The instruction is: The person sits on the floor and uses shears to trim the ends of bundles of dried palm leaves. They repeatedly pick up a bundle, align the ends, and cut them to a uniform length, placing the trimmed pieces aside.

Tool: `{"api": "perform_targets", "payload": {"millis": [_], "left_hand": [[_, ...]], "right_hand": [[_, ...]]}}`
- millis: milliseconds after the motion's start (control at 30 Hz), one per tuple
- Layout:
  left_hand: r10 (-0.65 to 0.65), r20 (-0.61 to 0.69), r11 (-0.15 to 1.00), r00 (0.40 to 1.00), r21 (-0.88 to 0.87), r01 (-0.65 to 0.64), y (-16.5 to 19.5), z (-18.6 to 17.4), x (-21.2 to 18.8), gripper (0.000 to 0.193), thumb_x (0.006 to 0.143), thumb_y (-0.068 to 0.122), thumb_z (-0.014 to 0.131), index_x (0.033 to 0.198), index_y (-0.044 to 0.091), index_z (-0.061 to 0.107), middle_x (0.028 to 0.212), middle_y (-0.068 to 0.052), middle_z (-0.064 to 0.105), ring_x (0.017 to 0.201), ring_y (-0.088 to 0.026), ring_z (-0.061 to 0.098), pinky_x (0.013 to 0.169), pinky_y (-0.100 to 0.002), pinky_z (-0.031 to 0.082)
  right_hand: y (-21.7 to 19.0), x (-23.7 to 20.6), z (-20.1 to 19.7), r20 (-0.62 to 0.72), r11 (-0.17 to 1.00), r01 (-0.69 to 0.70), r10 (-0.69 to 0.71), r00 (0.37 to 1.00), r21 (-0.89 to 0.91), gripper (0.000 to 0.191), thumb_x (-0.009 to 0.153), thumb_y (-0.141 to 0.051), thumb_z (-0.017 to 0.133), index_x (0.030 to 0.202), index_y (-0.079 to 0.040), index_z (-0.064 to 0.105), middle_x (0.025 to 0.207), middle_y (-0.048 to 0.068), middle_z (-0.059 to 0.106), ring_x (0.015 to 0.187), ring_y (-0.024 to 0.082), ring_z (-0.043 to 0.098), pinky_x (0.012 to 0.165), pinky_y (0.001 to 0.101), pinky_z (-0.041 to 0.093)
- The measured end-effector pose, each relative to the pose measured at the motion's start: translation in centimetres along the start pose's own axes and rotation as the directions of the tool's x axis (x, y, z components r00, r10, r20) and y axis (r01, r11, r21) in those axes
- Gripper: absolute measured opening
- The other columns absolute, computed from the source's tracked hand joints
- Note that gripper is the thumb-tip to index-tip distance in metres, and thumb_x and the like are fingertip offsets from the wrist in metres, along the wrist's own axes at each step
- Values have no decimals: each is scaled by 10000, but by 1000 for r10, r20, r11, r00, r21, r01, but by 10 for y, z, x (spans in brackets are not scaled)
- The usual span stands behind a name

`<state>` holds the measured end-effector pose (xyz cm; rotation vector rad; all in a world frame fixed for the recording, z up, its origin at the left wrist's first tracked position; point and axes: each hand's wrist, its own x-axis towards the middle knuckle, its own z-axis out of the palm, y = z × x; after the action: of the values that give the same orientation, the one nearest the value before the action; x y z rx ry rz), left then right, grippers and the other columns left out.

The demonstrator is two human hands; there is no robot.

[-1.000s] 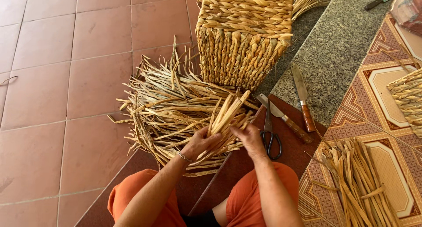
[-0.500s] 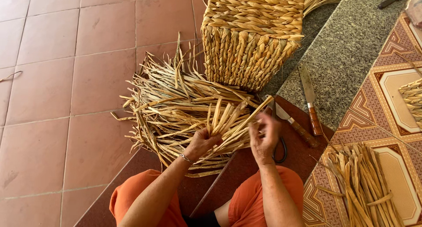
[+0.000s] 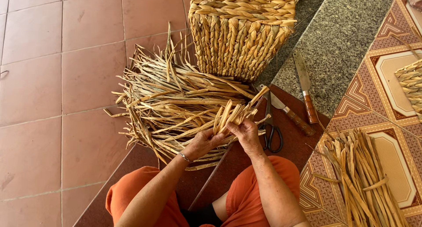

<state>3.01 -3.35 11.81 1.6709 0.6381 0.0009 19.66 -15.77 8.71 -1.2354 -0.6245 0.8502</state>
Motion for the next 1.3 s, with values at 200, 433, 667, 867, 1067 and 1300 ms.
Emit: {"api": "perform_targets", "payload": {"millis": [200, 433, 667, 867, 1067, 1300], "left_hand": [[308, -58, 939, 950, -142, -313, 10, 1, 2, 390, 1015, 300, 657, 1276, 14, 609, 961, -25, 701, 841, -80, 659, 732, -271, 588], [-154, -19, 915, 988, -381, 135, 11, -10, 5, 252, 985, 226, 642, 1129, 21, 675, 857, -112, 746, 663, -155, 693, 572, -298, 604], [-98, -155, 820, 983, -572, -8, 15, -22, 2, 225, 901, 187, 718, 970, -26, 704, 756, -115, 738, 606, -157, 714, 570, -330, 670], [39, -142, 747, 989, -654, -123, 23, -27, -10, 232, 937, 230, 759, 922, 10, 685, 651, -65, 669, 523, -141, 665, 493, -326, 584], [-12, -186, 739, 983, -664, -117, 25, -30, -4, 218, 928, 203, 755, 935, -4, 686, 626, -51, 649, 496, -124, 620, 472, -302, 555], [-88, -251, 693, 964, -711, -122, 37, -39, -2, 171, 888, 172, 782, 915, 35, 683, 611, -24, 633, 499, -113, 591, 460, -296, 528]], "right_hand": [[-7, -2, 7, 68, 999, 15, -18, 998, 44, 224, 918, -197, 812, 1088, -67, 745, 1037, 86, 771, 1027, 171, 730, 921, 353, 654], [-33, -10, -58, -37, 814, -167, 176, 984, -556, 373, 878, -207, 778, 1233, -134, 692, 1060, 66, 773, 941, 182, 766, 798, 304, 624], [-8, -12, -106, -589, 34, -668, 440, 678, -744, 553, 797, -266, 892, 1267, -139, 630, 1303, 119, 679, 1215, 324, 643, 1064, 472, 496], [0, 12, -112, -652, 53, -701, 324, 685, -711, 608, 731, -184, 887, 1254, -81, 594, 1270, 204, 671, 1195, 398, 643, 1016, 463, 517], [-25, -17, -107, -662, 472, -562, -63, 747, -679, 565, 792, -265, 856, 1251, -70, 592, 1063, 191, 730, 973, 360, 699, 909, 447, 541], [-76, -32, -56, -278, 988, 124, -144, 950, -90, 780, 844, -498, 819, 1437, -114, 487, 745, -16, 497, 575, 115, 515, 510, 300, 467]]}}
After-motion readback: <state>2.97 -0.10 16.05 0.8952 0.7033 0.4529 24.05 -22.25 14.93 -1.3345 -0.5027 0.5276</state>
